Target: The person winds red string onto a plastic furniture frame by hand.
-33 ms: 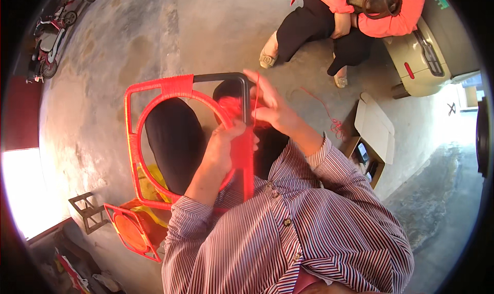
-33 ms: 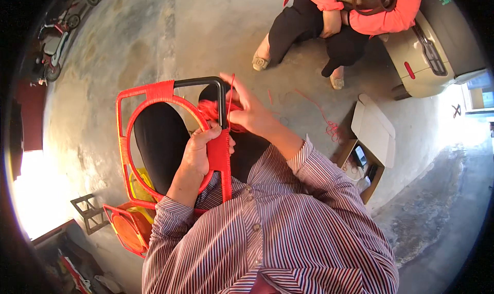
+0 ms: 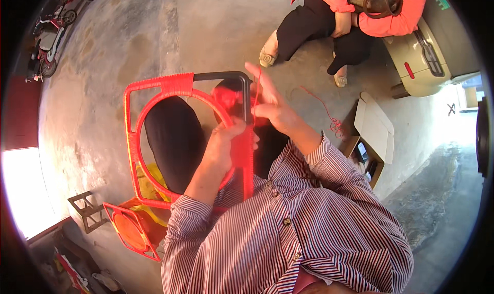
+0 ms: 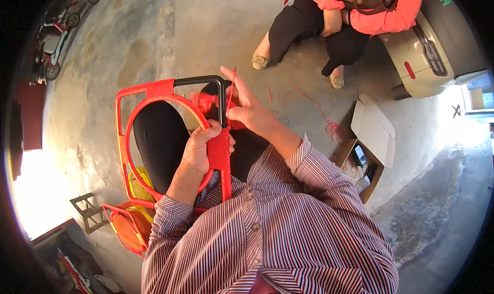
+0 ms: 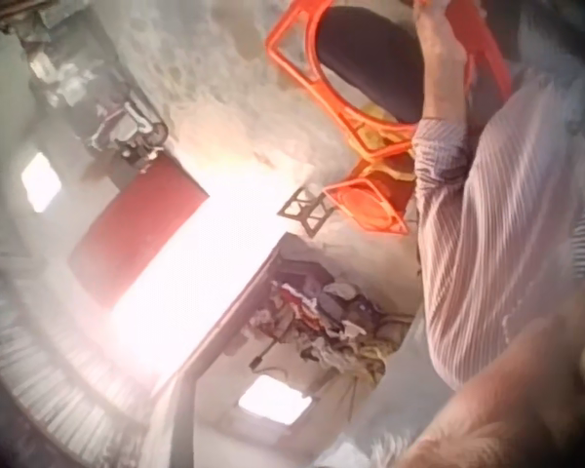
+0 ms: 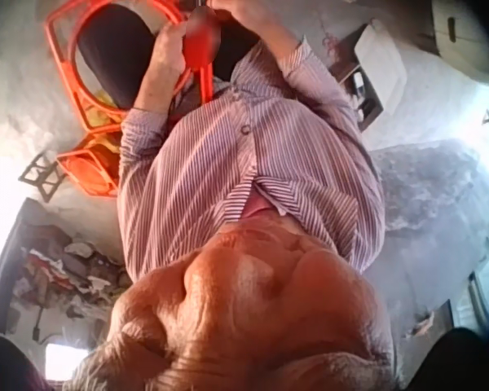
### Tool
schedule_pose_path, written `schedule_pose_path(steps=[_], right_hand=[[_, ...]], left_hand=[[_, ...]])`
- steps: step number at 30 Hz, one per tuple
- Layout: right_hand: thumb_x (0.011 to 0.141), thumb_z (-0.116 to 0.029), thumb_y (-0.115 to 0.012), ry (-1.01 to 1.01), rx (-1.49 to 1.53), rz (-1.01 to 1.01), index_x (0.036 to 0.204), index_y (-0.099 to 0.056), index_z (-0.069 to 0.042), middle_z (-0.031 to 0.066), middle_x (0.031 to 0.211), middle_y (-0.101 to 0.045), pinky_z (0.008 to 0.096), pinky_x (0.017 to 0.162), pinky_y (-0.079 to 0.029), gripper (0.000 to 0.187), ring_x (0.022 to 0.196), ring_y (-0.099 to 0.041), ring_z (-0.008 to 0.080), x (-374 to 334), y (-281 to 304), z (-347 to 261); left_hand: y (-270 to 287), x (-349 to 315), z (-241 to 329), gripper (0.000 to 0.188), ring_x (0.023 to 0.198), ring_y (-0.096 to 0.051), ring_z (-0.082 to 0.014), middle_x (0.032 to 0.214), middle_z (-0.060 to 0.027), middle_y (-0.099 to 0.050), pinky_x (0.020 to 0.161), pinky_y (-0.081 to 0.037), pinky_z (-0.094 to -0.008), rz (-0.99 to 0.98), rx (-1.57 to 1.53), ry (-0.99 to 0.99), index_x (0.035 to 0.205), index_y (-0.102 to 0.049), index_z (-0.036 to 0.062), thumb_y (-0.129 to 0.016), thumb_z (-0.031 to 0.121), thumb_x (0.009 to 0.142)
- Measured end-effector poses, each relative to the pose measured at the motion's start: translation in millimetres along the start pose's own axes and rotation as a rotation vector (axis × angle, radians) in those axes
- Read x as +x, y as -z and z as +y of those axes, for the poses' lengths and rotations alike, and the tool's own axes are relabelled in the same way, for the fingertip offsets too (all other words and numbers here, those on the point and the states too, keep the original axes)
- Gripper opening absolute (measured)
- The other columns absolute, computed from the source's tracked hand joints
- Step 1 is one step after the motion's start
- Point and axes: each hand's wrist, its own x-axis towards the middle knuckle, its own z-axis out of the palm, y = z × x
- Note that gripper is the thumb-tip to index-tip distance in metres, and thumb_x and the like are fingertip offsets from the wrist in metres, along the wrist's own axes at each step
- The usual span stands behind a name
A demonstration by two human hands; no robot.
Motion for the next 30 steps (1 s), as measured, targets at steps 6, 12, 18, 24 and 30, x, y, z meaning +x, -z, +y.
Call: schedule_pose_path(steps=[6,12,18,24,30], right_hand=[[0.087,-0.007,-0.063,-0.107,-0.297,0.048,0.116,-0.061,-0.003,0.0019,0.1,-0.059,0.023,0.069,-0.045,0.029,0.078,-0.054,0.0074,12,-3,15],[0.081,-0.011,-0.068,0.267,-0.922,0.123,0.103,-0.068,-0.001,0.0142,0.126,-0.058,0.0306,0.082,-0.05,0.024,0.103,-0.061,0.0178,-24,25,-44],[0.085,-0.01,-0.054,0.093,0.365,0.157,0.1,-0.057,-0.002,0.0052,0.081,-0.058,0.0387,0.082,-0.048,0.017,0.078,-0.058,0.0191,-106,106,-73],[0.088,-0.01,-0.054,-0.361,0.213,0.381,0.102,-0.055,-0.004,-0.0055,0.056,-0.037,0.025,0.045,-0.029,0.015,0.044,-0.033,0.0061,-191,161,-49],[0.091,-0.016,-0.055,-0.454,-0.073,0.715,0.096,-0.061,-0.006,-0.0048,0.059,-0.042,0.0247,0.043,-0.03,0.012,0.045,-0.036,0.0065,-146,148,-9]], left_hand=[[3,6,-1,0.011,0.066,-0.065,-0.0285,0.075,-0.0166,-0.064,0.06,-0.056,-0.0391,0.03,-0.008,0.016,0.092,-0.054,0.0077,-0.061,0.012,0.085],[4,1,1,0.008,0.064,-0.064,-0.0276,0.076,-0.0188,-0.064,0.061,-0.055,-0.0382,0.059,0.006,0.018,0.09,-0.054,0.0081,-0.059,0.013,0.086],[9,4,3,0.008,0.065,-0.063,-0.0266,0.074,-0.0172,-0.064,0.061,-0.054,-0.0372,0.033,-0.035,-0.001,0.088,-0.054,0.0088,-0.059,0.014,0.085],[2,8,26,0.009,0.064,-0.063,-0.0262,0.073,-0.0156,-0.063,0.059,-0.053,-0.037,0.122,-0.013,0.028,0.088,-0.053,0.0098,-0.057,0.017,0.085],[7,10,11,0.013,0.068,-0.062,-0.0248,0.076,-0.0109,-0.059,0.059,-0.052,-0.0381,0.064,0.014,-0.018,0.089,-0.054,0.0078,-0.059,0.018,0.084]])
